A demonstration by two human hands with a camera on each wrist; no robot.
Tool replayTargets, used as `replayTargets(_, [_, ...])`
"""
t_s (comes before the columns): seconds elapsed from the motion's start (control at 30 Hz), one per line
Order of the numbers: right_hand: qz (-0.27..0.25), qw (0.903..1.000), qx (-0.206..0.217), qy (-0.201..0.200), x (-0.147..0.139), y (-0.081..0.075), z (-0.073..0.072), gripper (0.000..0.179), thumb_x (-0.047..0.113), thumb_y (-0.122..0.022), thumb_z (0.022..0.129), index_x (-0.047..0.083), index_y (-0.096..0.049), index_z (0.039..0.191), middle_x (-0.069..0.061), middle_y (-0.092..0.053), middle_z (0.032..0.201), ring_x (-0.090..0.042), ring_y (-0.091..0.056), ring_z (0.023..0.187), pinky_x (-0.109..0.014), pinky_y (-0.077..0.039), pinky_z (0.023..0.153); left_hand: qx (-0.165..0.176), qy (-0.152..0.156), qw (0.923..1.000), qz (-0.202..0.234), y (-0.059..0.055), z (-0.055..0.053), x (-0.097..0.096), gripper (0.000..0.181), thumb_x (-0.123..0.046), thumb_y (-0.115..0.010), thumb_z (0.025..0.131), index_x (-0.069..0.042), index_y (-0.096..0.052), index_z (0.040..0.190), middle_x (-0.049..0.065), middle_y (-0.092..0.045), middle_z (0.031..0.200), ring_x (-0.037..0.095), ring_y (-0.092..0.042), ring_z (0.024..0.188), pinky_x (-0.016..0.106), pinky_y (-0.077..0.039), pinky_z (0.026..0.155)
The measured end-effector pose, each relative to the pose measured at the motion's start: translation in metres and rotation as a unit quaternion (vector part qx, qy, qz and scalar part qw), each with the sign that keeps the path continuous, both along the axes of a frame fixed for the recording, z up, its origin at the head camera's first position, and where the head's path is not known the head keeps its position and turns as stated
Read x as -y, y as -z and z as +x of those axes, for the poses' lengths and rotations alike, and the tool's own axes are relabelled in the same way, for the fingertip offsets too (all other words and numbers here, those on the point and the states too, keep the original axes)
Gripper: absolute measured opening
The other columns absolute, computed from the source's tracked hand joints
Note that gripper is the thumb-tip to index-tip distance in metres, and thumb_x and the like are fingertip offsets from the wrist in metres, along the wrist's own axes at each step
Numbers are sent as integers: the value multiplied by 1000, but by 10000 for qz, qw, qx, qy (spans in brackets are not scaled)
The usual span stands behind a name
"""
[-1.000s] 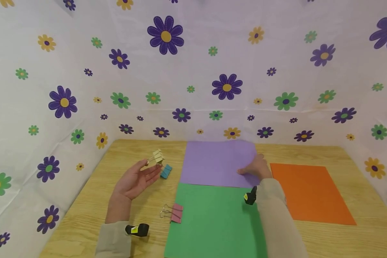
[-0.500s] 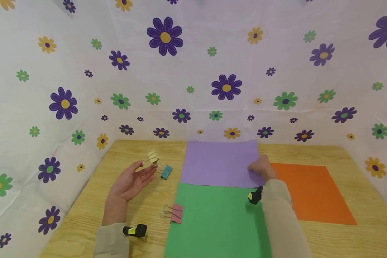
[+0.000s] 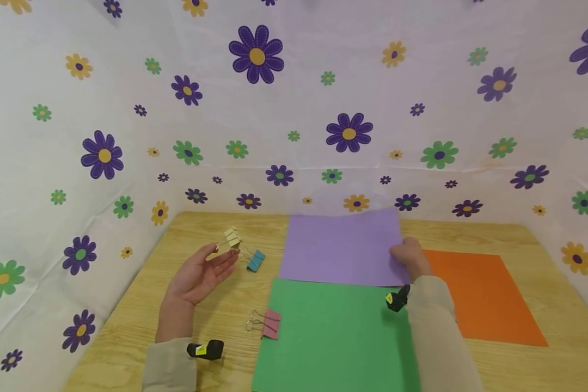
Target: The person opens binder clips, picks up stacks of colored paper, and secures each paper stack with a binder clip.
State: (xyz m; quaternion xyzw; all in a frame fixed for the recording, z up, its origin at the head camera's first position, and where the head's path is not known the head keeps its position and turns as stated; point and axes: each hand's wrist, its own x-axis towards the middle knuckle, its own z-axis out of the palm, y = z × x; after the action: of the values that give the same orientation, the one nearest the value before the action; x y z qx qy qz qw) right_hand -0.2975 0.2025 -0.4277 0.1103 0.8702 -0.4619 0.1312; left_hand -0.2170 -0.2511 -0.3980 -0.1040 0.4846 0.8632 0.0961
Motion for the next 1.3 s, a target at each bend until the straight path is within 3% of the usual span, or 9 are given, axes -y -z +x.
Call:
replayTargets(0.17, [-80,9997,215,-77,-6,0,-2,50,5,-47,93,-25,-38,131,-34,-51,120,-35,-54,100,-52,-48,96,-43,-38,10000,-31,0,0,0,16,-27,-45,107,-13,-47,100,14,-66,112,32,-57,123,38,-50,98])
replayTargets(0.47, [-105,9996,256,-96,-8,-1,-2,33,6,-48,95,-19,-49,117,-22,-55,104,-26,-53,89,-30,-50,73,-30,13,10000,76,2,-1,1,17,-28,-46,107,-13,-49,99,13,-66,111,29,-61,116,37,-52,96])
replayTargets(0.8, [-41,9996,243,145,-8,2,-2,31,10,-53,97,-16,-52,113,-15,-54,94,-23,-51,82,-26,-45,66,-27,20,9999,141,2,-1,1,17,-27,-46,107,-13,-49,98,14,-66,111,25,-65,108,36,-52,94])
replayTargets(1.03, [-65,9996,240,100,-8,2,-2,23,11,-52,98,-11,-52,101,-11,-50,87,-20,-49,77,-26,-44,64,14,43,10000,70,2,-1,0,16,-27,-46,107,-12,-47,102,13,-67,111,30,-60,120,37,-51,97])
replayTargets(1.3, [-172,9997,184,-44,-11,3,-1,20,12,-50,99,-6,-50,91,-8,-48,85,-18,-47,76,-27,-44,64,76,22,10000,12,2,-2,0,16,-27,-43,108,-13,-48,101,12,-68,110,31,-59,121,37,-51,98])
